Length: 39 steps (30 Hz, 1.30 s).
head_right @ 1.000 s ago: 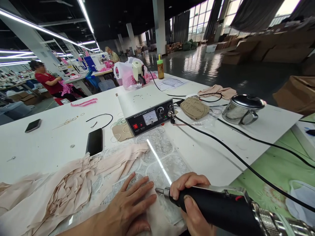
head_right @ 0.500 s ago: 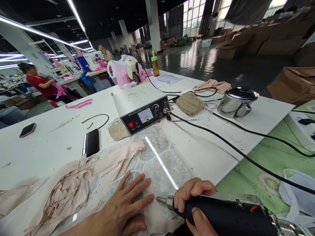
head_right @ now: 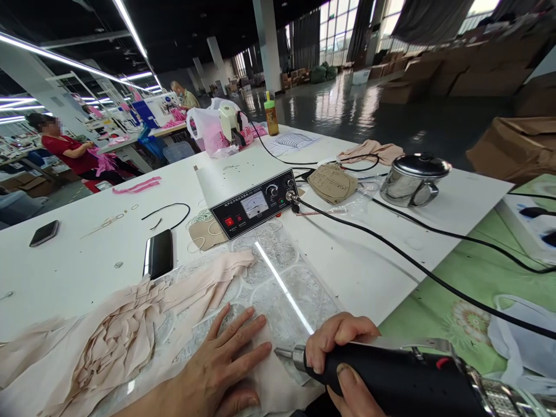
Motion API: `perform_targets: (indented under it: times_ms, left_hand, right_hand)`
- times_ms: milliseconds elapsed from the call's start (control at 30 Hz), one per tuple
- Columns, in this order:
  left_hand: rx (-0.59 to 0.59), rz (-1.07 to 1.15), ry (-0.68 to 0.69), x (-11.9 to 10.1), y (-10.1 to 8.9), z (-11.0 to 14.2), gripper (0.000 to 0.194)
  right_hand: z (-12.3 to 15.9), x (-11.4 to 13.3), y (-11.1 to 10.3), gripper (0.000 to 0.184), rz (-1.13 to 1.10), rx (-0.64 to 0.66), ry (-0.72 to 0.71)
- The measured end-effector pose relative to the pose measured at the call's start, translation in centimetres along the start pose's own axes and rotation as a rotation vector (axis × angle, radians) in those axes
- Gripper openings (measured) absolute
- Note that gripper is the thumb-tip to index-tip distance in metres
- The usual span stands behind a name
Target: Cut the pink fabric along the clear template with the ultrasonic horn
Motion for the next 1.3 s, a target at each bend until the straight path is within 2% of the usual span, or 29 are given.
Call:
perform_targets:
  times_ms: [133,300,400,533,700,867,1000,1133,1300]
  left_hand:
    - [-0.043,0.001,-0.022,-0.2,0.3,0.0,0.051]
    - [-0.029,0.016,-0.043,-0.3,-0.1,-0.4,0.046]
    - [-0.015,0.019,-0.019,0.2,-0.3,-0.7,0.033]
    - [-0.002,0.027,0.025,1.2,-0.3,-1.4,0.035]
    - [-0.128,0.063,0.003,1.7,-1.0,-2.9,0.022]
    - [-0.184,0.115,0.076,0.6,-2.3,-3.7,0.020]
    - [-0.213,0.095,0.111,-0.2,-2.6,-4.0,0.019]
    - [-0.189,0.070,0.106,-0.4,-2.2,-4.0,0.016]
    - [-0.259,0.042,0.084,-0.4,-0.3,-2.9,0.017]
  right_hand:
    - [0.0,-0.3,-0.2,0.014,-0.009,-0.003,0.007]
    - [-0.1,-0.5,-0.1,0.013,-0.019,0.010,-0.001]
    - [-0.2,-0.4,0.0,0.013,-0.023,0.017,-0.006]
    - [-0.4,-0.4,-0.2,0.012,-0.017,0.029,-0.030]
    - [-0.3,-0.6,-0.2,0.011,-0.013,0.033,0.002]
    - [-0.1,-0.4,-0.1,0.013,-0.019,0.023,0.024]
    - [-0.2,-0.3,-0.3,0.012,-0.003,0.041,0.035]
    - [-0.3,-0.1,-0.3,0.011,0.015,0.074,0.051]
    - [-0.1,0.1,-0.1,0.012,0.002,0.035,0.039]
Point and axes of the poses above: each hand's wrist, its own z-axis away from the middle knuckle, its own y-axis out of the palm, x = y × z, the point moved 2 cm from there along -z, towards the middle knuckle, and after that the axes turned 15 degrees about y, right-handed, at the moved point
